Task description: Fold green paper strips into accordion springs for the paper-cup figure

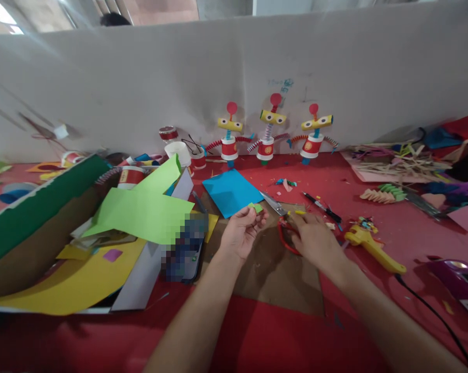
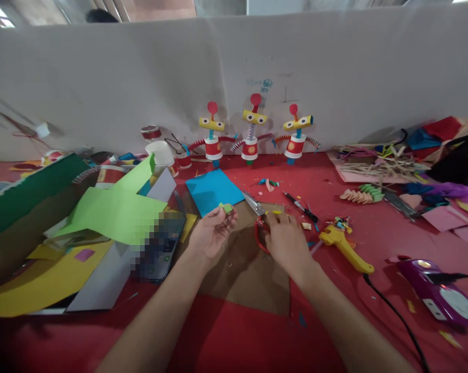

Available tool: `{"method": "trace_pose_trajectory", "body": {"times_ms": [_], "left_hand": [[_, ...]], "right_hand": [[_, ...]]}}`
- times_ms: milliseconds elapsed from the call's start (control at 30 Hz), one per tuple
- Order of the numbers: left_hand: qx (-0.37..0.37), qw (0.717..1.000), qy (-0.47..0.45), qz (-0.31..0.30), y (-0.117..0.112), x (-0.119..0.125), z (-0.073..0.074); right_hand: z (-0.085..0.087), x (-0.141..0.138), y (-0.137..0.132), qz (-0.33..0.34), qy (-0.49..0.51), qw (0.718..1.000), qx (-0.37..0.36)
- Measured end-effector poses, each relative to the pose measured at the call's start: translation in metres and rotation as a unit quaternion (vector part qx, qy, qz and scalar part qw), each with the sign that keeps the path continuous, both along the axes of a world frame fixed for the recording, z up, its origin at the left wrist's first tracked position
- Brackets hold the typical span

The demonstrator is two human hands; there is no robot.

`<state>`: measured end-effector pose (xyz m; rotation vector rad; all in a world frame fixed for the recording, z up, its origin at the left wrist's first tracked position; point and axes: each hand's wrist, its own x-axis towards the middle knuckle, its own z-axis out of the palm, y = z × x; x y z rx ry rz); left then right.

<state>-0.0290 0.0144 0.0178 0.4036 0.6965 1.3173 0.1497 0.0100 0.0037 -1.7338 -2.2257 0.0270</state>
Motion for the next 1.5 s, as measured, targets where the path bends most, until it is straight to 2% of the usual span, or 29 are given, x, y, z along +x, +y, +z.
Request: {"method": "trace_pose_trajectory", "body": {"times_ms": [67, 100, 167, 233, 267, 333, 533, 733, 833, 933, 1067, 1233, 1500], "left_hand": [[0.017, 0.999, 0.043, -0.01, 0.0, 0.002, -0.003], [0.031, 0.997, 0.067, -0.017, -0.001, 0.004, -0.004], [0.061, 0.991, 0.112, -0.032, -0.003, 0.006, -0.004], [0.081, 0.984, 0.149, -0.044, -0.004, 0.009, -0.002], [0.086, 0.981, 0.165, -0.05, -0.005, 0.009, -0.001], [0.087, 0.975, 0.195, -0.062, -0.006, 0.011, 0.001], [0.095, 0.954, 0.278, -0.059, -0.006, 0.014, -0.002], [0.103, 0.951, 0.291, -0.029, -0.007, 0.016, -0.011], [0.065, 0.965, 0.249, -0.045, -0.005, 0.014, -0.013], [0.0, 0.979, 0.177, -0.099, -0.003, 0.01, -0.01], [-0.043, 0.981, 0.104, -0.155, -0.004, 0.006, -0.005], [-0.064, 0.984, 0.059, -0.158, -0.006, 0.006, -0.002], [-0.059, 0.987, 0.009, -0.152, -0.006, 0.006, -0.006]], "right_hand": [[0.014, -0.007, -0.001, 0.009, 0.065, 0.997, 0.04], [0.02, -0.011, 0.0, 0.038, 0.131, 0.99, 0.039], [0.029, -0.018, 0.001, 0.105, 0.287, 0.952, -0.017], [0.03, -0.023, 0.004, 0.138, 0.4, 0.903, -0.076], [0.028, -0.025, 0.005, 0.139, 0.435, 0.885, -0.091], [0.023, -0.024, 0.006, 0.13, 0.468, 0.869, -0.091], [0.015, -0.021, 0.0, 0.124, 0.435, 0.891, -0.028], [0.006, -0.028, -0.001, 0.114, 0.424, 0.898, 0.005], [0.003, -0.025, 0.003, 0.135, 0.439, 0.888, -0.015], [0.002, -0.02, 0.007, 0.163, 0.444, 0.88, -0.051], [0.006, -0.018, 0.005, 0.155, 0.406, 0.901, -0.015], [0.008, -0.023, -0.002, 0.14, 0.383, 0.912, 0.037], [0.007, -0.025, -0.005, 0.127, 0.402, 0.905, 0.054]]}}
